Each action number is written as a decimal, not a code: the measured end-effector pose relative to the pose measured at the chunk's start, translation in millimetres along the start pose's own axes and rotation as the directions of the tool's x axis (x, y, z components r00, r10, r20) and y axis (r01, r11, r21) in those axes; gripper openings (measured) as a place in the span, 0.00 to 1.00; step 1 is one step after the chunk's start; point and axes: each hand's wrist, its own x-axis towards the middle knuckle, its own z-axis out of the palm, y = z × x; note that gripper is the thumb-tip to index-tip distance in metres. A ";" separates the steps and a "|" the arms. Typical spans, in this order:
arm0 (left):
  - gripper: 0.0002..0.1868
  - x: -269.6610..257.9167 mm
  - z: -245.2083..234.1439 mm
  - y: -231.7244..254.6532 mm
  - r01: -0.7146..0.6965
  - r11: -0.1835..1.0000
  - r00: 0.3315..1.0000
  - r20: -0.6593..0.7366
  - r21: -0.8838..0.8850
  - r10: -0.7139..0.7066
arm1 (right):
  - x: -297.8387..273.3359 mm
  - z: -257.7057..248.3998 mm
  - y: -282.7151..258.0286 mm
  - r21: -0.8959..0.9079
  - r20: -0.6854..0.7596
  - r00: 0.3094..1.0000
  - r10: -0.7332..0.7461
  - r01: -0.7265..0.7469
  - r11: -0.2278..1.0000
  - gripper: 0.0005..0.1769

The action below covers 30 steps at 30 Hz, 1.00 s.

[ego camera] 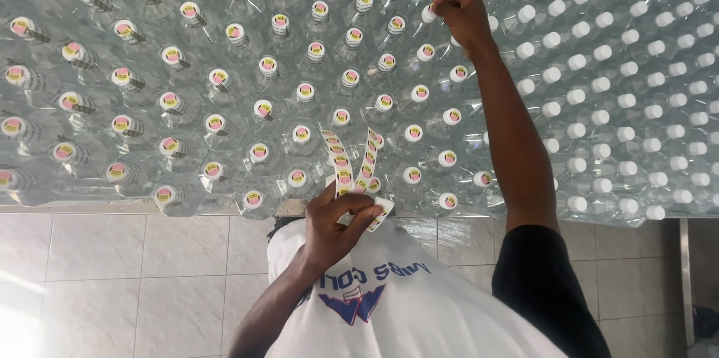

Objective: Manually applying small circular labels to the caps of plastic water bottles.

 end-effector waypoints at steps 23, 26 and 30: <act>0.08 2.1 1.5 -6.7 0.013 1.000 1.000 0.008 0.022 -0.014 | -11.2 -0.6 -9.7 -0.133 0.077 0.990 -0.116 0.125 0.983 0.04; 0.08 1.3 4.0 -9.3 0.005 0.999 1.000 -0.005 0.033 -0.005 | -13.9 -6.8 -14.6 -0.199 0.104 0.993 -0.047 0.067 0.978 0.29; 0.08 0.5 6.4 -7.1 0.024 1.000 1.000 -0.016 0.019 -0.024 | -5.6 -7.2 -3.8 -0.188 0.128 0.991 -0.031 0.055 0.981 0.39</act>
